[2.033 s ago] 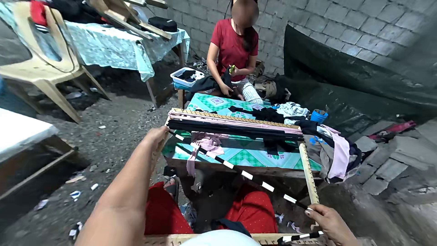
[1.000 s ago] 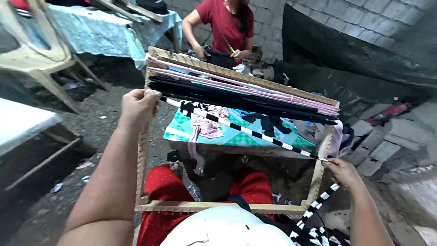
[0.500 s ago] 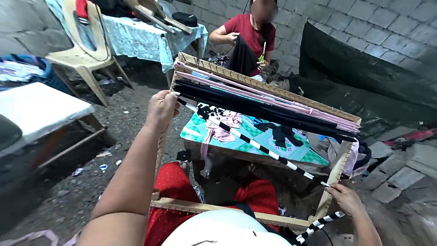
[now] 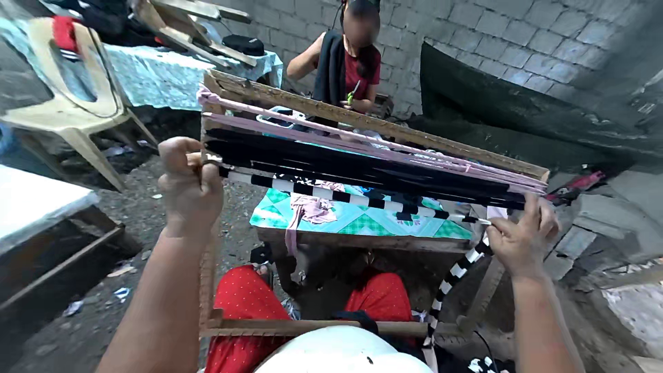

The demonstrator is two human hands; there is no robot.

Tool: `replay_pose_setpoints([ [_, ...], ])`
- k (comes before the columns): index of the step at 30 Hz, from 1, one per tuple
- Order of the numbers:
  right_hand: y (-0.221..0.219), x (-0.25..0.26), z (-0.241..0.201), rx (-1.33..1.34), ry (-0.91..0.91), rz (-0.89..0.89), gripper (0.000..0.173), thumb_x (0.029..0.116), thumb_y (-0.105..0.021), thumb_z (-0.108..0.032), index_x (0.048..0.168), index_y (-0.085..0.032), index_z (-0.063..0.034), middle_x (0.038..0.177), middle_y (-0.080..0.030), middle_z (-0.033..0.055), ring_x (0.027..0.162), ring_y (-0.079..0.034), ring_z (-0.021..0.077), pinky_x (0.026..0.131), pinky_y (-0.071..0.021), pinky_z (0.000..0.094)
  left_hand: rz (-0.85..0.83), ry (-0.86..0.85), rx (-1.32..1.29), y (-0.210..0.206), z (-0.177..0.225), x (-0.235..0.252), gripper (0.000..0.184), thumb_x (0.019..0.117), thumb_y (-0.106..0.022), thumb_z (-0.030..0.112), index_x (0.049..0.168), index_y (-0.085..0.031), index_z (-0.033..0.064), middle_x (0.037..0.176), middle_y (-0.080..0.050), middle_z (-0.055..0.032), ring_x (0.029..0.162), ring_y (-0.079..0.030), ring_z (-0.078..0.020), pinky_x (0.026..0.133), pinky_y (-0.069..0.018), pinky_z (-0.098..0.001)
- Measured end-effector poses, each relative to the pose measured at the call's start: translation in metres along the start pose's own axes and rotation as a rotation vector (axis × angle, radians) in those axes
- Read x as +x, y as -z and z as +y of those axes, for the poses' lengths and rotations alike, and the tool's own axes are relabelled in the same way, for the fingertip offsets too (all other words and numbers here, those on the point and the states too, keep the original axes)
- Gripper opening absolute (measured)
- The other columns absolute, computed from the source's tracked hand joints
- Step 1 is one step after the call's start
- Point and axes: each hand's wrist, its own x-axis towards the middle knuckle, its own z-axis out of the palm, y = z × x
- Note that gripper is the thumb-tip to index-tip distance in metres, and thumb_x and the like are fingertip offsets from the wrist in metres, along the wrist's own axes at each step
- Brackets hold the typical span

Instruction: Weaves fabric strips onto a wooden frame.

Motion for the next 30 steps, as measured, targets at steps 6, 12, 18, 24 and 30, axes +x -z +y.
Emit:
replay_pose_setpoints([
  [6,0.051,0.061,0.011,0.106,0.286,-0.023,0.036,0.0923,-0.060,-0.040,0.074,-0.077,-0.0152,0.167,-0.024,0.0243,0.153,0.000,0.0558,0.111,0.0026,0.0823,0.095,-0.186,-0.058,0.033,-0.004,-0.024,0.035,0.1049,-0.042,0.020,0.128,-0.045,-0.0057,0.100,-0.057,-0.0191,0.076,-0.057,-0.0166,0.068,-0.0523,-0.0371],
  [12,0.082,0.094,-0.005,0.346,0.315,-0.202,0.031,0.0867,-0.059,-0.033,0.071,-0.075,-0.0107,0.161,-0.037,0.0229,0.154,-0.020,0.0424,0.116,-0.0115,0.0728,0.171,-0.231,-0.156,0.043,0.012,-0.037,0.025,0.1064,-0.044,0.014,0.124,-0.049,-0.0034,0.099,-0.059,-0.0097,0.078,-0.057,-0.0036,0.071,-0.0522,-0.0247],
  [18,0.060,0.093,0.005,0.387,0.349,-0.156,0.037,0.0883,-0.056,-0.034,0.069,-0.069,-0.0047,0.143,-0.056,0.0255,0.133,-0.049,0.0439,0.109,-0.0309,0.0656,0.233,-0.253,-0.193,0.047,0.013,-0.038,0.024,0.1047,-0.048,0.011,0.118,-0.055,-0.0071,0.103,-0.064,-0.0159,0.086,-0.063,-0.0108,0.077,-0.0550,-0.0297],
  [24,0.062,0.085,-0.002,0.400,0.379,-0.086,0.035,0.0875,-0.056,-0.028,0.065,-0.064,-0.0027,0.141,-0.056,0.0293,0.136,-0.047,0.0438,0.114,-0.0277,0.0601,0.285,-0.448,-0.119,0.053,0.007,-0.028,0.017,0.1003,-0.059,0.009,0.104,-0.068,-0.0050,0.130,-0.059,-0.0271,0.124,-0.059,-0.0291,0.104,-0.0512,-0.0378],
  [30,0.059,0.086,-0.009,0.387,0.350,-0.039,0.036,0.0879,-0.054,-0.026,0.065,-0.064,-0.0006,0.138,-0.058,0.0293,0.135,-0.048,0.0430,0.115,-0.0264,0.0583,0.283,-0.381,-0.229,0.056,0.009,-0.030,0.017,0.0997,-0.058,0.005,0.107,-0.069,-0.0060,0.123,-0.062,-0.0210,0.117,-0.062,-0.0212,0.097,-0.0544,-0.0316],
])
